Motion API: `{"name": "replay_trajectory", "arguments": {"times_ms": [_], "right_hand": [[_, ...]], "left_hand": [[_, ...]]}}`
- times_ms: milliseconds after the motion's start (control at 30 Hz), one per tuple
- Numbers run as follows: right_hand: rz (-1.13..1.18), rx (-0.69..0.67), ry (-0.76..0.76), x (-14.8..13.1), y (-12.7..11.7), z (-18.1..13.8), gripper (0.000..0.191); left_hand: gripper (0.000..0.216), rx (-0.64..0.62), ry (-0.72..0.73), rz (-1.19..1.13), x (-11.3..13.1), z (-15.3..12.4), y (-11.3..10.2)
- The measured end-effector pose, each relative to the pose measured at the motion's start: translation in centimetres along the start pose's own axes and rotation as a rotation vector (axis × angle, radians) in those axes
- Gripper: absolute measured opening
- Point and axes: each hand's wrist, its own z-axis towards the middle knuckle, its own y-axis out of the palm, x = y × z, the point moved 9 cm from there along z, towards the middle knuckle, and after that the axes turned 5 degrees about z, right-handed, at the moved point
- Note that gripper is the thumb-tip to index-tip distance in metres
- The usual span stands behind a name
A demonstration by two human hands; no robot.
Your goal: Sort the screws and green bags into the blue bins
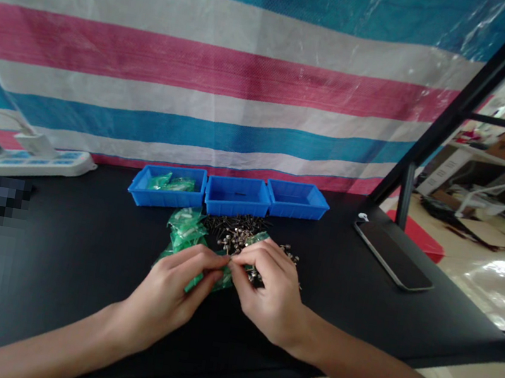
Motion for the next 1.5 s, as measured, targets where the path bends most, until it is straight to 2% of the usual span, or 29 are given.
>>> {"name": "replay_trajectory", "arguments": {"times_ms": [800,1200,1333,1500], "right_hand": [[-0.049,-0.08,0.045,0.3,0.4,0.1,0.01],[-0.01,-0.028,0.058,0.4,0.0,0.1,0.014],[-0.006,-0.045,0.1,0.9,0.0,0.1,0.012],[-0.008,-0.061,0.163,1.8,-0.1,0.4,0.013]], "left_hand": [[0.018,0.023,0.016,0.02,0.0,0.0,-0.1],[0.019,0.029,0.02,-0.005,0.1,0.2,-0.4],[0.019,0.041,0.022,-0.003,0.2,0.3,-0.7],[0.022,0.116,0.038,0.047,0.4,0.3,-1.9]]}}
